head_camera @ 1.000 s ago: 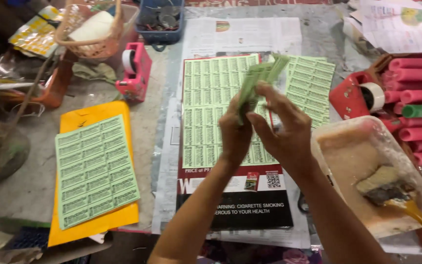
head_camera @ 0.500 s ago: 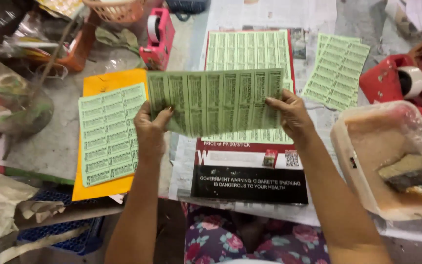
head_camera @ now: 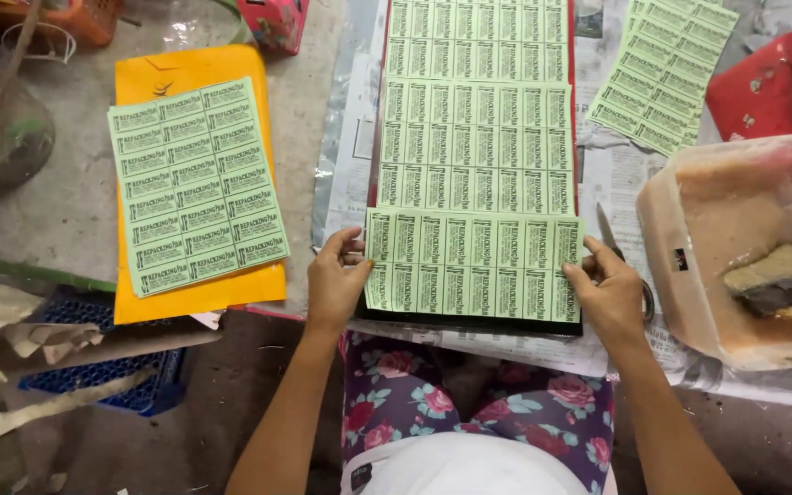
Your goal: Applying liquid glue to a promotional poster and sticking sheets of labels onto it.
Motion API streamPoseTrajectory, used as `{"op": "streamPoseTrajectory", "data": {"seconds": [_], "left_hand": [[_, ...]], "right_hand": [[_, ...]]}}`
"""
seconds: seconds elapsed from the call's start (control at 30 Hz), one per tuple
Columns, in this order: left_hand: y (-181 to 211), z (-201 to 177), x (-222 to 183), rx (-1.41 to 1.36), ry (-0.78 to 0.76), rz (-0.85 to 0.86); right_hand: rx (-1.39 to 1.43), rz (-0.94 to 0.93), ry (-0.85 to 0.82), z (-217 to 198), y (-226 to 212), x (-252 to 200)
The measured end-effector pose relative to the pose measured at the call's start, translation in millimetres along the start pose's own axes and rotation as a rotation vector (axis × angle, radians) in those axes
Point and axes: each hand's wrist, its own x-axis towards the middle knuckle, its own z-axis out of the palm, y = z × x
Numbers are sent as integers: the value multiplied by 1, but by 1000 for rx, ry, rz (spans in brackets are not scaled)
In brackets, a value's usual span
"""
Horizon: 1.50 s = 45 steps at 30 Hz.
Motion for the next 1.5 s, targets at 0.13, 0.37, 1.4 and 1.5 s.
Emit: {"op": "streamPoseTrajectory", "data": {"seconds": [0.13,0.37,1.4,1.5], "left_hand": [[-7,4,9,132,45,92],[-15,11,10,294,56,241],[-37,58,3,1188,-185,594],[-26,57,0,1184,-228,530]], "right_hand": [[-167,-53,16,6,-26,-1],[-385,-238,82,13,-10,1],[-670,-468,-76,71,3,0],[-820,-429,2,47,0,23]]}}
